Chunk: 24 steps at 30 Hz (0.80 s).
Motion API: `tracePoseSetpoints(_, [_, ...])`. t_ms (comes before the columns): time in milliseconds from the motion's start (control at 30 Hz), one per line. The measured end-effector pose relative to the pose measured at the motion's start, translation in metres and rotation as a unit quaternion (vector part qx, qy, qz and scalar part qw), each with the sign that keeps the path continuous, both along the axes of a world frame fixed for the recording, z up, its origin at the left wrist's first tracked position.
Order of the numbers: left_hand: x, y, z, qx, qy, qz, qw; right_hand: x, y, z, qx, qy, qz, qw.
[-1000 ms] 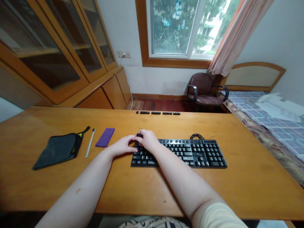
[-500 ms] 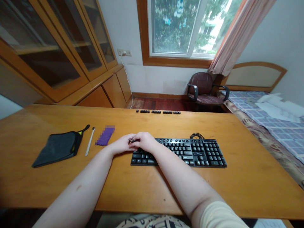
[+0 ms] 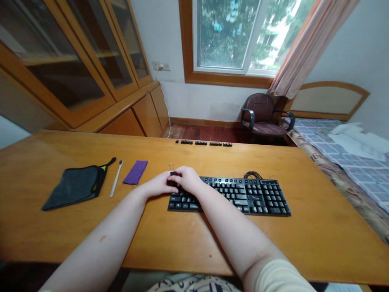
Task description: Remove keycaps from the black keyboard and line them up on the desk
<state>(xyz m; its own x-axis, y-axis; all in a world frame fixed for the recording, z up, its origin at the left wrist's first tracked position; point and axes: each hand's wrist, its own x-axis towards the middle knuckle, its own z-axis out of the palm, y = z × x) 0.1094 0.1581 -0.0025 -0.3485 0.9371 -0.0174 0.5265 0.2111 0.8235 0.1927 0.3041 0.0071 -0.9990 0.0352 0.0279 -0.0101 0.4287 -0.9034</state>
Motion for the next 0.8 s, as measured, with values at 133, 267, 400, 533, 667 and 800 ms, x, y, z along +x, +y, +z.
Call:
tracePoseSetpoints(133, [0.000,0.000,0.001,0.001,0.009,-0.004,1.000,0.001,0.001,-0.004,-0.063,-0.008,0.017,0.998])
tracePoseSetpoints(267, [0.002,0.002,0.002,0.016,0.005,0.001,1.000,0.003,0.001,0.000,0.020,0.064,0.037,0.997])
tracePoseSetpoints(400, [0.006,0.004,0.002,0.028,0.018,0.017,0.999,0.005,-0.001,0.007,0.102,0.123,0.035,0.987])
tracePoseSetpoints(533, [0.007,0.006,-0.001,0.026,0.037,0.032,0.998,0.006,-0.001,0.007,0.103,0.143,0.044,0.983])
tracePoseSetpoints(667, [0.006,0.007,-0.004,0.025,0.028,0.037,0.999,0.006,-0.003,0.003,0.129,0.144,0.005,0.981])
tracePoseSetpoints(800, [0.007,0.008,-0.003,0.037,0.024,0.036,0.998,0.008,-0.009,0.003,0.209,0.116,-0.055,0.969])
